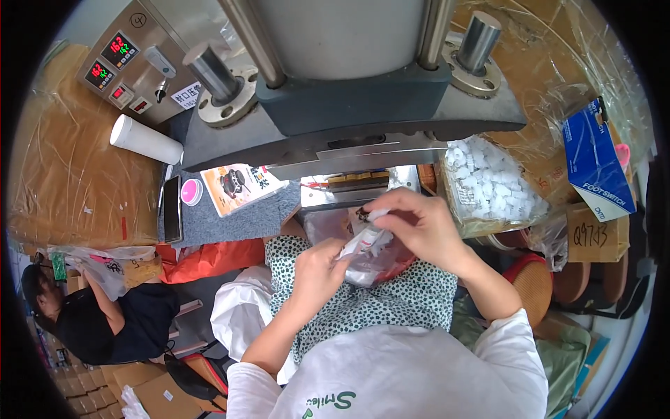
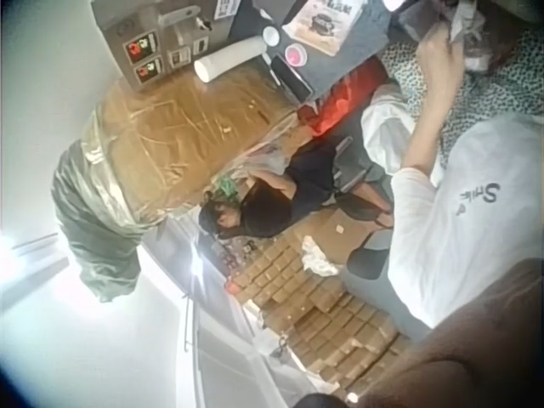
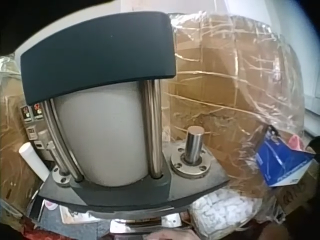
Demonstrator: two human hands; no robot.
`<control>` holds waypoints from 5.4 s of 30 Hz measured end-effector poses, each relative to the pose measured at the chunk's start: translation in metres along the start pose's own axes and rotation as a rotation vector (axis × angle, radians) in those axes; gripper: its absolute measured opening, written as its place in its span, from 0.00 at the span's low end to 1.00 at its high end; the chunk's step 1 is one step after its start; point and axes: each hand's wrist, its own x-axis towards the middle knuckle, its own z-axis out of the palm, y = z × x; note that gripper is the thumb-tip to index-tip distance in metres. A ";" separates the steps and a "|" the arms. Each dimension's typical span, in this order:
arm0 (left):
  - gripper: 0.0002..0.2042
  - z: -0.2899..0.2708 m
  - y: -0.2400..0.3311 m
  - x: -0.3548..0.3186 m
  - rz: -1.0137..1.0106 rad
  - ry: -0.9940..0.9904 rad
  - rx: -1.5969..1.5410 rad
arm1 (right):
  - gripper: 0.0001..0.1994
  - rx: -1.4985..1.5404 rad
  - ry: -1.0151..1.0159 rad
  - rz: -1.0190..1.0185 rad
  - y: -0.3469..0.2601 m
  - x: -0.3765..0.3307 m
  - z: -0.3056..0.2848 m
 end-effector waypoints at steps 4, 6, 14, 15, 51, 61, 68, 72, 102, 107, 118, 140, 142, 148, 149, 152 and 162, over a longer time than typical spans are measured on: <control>0.06 0.005 0.000 0.008 0.112 0.107 0.089 | 0.08 -0.240 -0.080 -0.094 -0.004 -0.007 -0.018; 0.06 0.003 0.005 0.009 0.137 0.050 0.089 | 0.09 -0.281 -0.085 -0.154 -0.002 -0.009 -0.017; 0.10 0.018 -0.010 0.029 -0.186 -0.210 -0.289 | 0.16 -0.058 0.138 -0.029 0.014 -0.008 -0.005; 0.11 0.019 -0.013 0.037 -0.347 -0.229 -0.521 | 0.17 -0.157 0.131 0.027 0.003 -0.010 -0.013; 0.12 -0.017 0.008 -0.010 0.128 0.179 0.183 | 0.07 0.030 -0.020 -0.228 -0.002 -0.001 0.013; 0.11 0.026 -0.012 0.015 -0.181 -0.077 -0.266 | 0.09 0.236 0.192 0.053 0.026 -0.007 0.000; 0.10 0.024 -0.014 0.011 -0.010 -0.022 -0.005 | 0.10 0.104 0.057 0.097 0.025 -0.012 0.004; 0.10 0.028 -0.012 0.013 -0.017 -0.063 -0.093 | 0.12 0.270 0.139 0.112 0.036 -0.011 0.012; 0.18 -0.039 -0.021 -0.015 0.013 0.400 0.341 | 0.11 0.194 -0.037 -0.090 -0.007 -0.015 -0.013; 0.20 -0.037 0.003 -0.018 0.123 0.273 0.269 | 0.09 -0.152 -0.048 -0.324 -0.007 -0.001 0.014; 0.14 0.024 -0.016 0.043 -0.589 -0.151 -0.893 | 0.16 -0.216 0.088 0.116 0.009 -0.023 -0.021; 0.11 -0.044 -0.077 0.000 -0.066 0.303 0.561 | 0.12 -0.783 0.222 0.153 0.033 -0.029 -0.098; 0.11 -0.043 -0.068 -0.013 -0.134 0.353 0.402 | 0.12 -0.481 0.263 0.057 0.011 -0.030 -0.089; 0.17 -0.031 -0.003 -0.016 0.023 0.379 0.391 | 0.10 -0.256 -0.005 -0.251 -0.016 -0.011 -0.016; 0.18 -0.031 0.002 -0.015 0.033 0.356 0.404 | 0.09 -0.374 -0.009 -0.399 -0.016 -0.006 -0.012; 0.18 -0.030 0.007 -0.015 0.107 0.340 0.386 | 0.10 -0.556 -0.020 -0.563 -0.018 -0.001 -0.002; 0.13 0.016 -0.009 0.018 -0.324 -0.162 -0.292 | 0.19 -0.370 0.131 -0.213 0.002 -0.010 -0.017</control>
